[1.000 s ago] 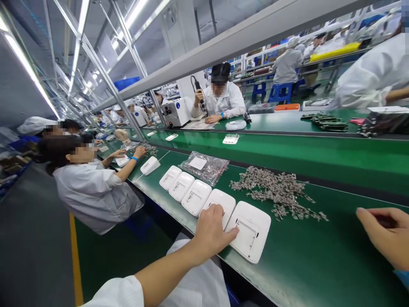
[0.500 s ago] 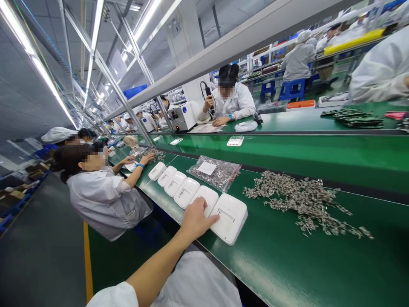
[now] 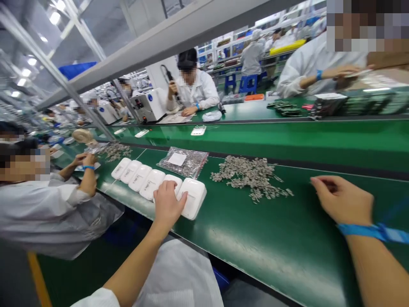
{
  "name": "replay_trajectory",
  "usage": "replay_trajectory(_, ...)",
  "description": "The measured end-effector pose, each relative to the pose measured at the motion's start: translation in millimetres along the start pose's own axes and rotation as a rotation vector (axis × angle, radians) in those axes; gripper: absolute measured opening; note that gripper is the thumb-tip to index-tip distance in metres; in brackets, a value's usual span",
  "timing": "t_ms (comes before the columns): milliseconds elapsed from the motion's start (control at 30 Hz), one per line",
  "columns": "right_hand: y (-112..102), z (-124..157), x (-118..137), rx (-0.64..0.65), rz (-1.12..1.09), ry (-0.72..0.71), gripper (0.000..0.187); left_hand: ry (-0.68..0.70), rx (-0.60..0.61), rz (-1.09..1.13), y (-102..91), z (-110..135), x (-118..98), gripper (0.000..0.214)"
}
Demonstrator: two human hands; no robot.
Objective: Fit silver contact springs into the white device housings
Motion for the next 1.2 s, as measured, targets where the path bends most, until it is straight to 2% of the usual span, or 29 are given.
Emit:
replay_trajectory(67,-7,2,11,0.015,-0.039,0.04,0.007,0.268,-0.117,0.191,-1.2,0,-70,0.019)
replay_trajectory(100,-12,4,17,0.002,-0.084,0.059,0.004,0.44,-0.119,0.315,5.6,2,-111,0.016)
replay_trajectory(167,-21,7,28,-0.029,-0.208,0.076,0.01,0.712,-0.046,0.486,33.2,9,-189,0.011)
replay_trajectory(200,-25,8,33,-0.045,-0.26,0.052,0.015,0.772,-0.004,0.509,51.6,12,-221,0.012)
replay_trajectory(267,-36,9,38,-0.122,-0.351,0.032,0.02,0.897,0.132,0.429,93.4,23,-276,0.017)
replay_trajectory(333,-49,10,34,-0.206,-0.432,0.036,0.021,1.055,0.243,0.386,123.6,39,-308,0.017)
replay_trajectory(433,-80,21,32,-0.274,-0.398,-0.032,0.02,1.189,0.271,0.411,140.1,50,-318,0.02)
replay_trajectory(500,-111,38,25,-0.312,-0.29,-0.032,0.02,1.187,0.326,0.405,147.7,47,-314,0.022)
replay_trajectory(633,-192,92,-6,-0.467,0.17,0.155,0.024,1.099,0.409,0.428,154.7,37,-311,0.021)
replay_trajectory(700,-219,114,-24,-0.449,0.411,0.276,0.022,1.097,0.411,0.443,153.9,36,-314,0.02)
replay_trajectory(733,-226,122,-32,-0.403,0.498,0.329,0.021,1.098,0.409,0.445,153.4,36,-315,0.02)
replay_trajectory(800,-227,130,-43,-0.28,0.602,0.406,0.02,1.096,0.406,0.449,152.4,37,-315,0.019)
replay_trajectory(900,-209,130,-38,-0.135,0.631,0.42,0.021,1.102,0.408,0.464,150.2,37,-312,0.018)
replay_trajectory(1033,-168,117,0,0.002,0.477,0.346,0.018,1.085,0.405,0.511,146.8,35,-308,0.017)
replay_trajectory(1200,-114,106,54,0.169,0.192,0.229,0.014,0.982,0.39,0.578,141.2,30,-300,0.018)
Point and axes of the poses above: each hand's wrist, its own z-axis away from the middle knuckle, its own y-axis out of the palm, x = y × z, the point moved 8 cm from there along -z, towards the middle knuckle, and after that the axes turned 2 degrees about x, right-handed, at the moved point
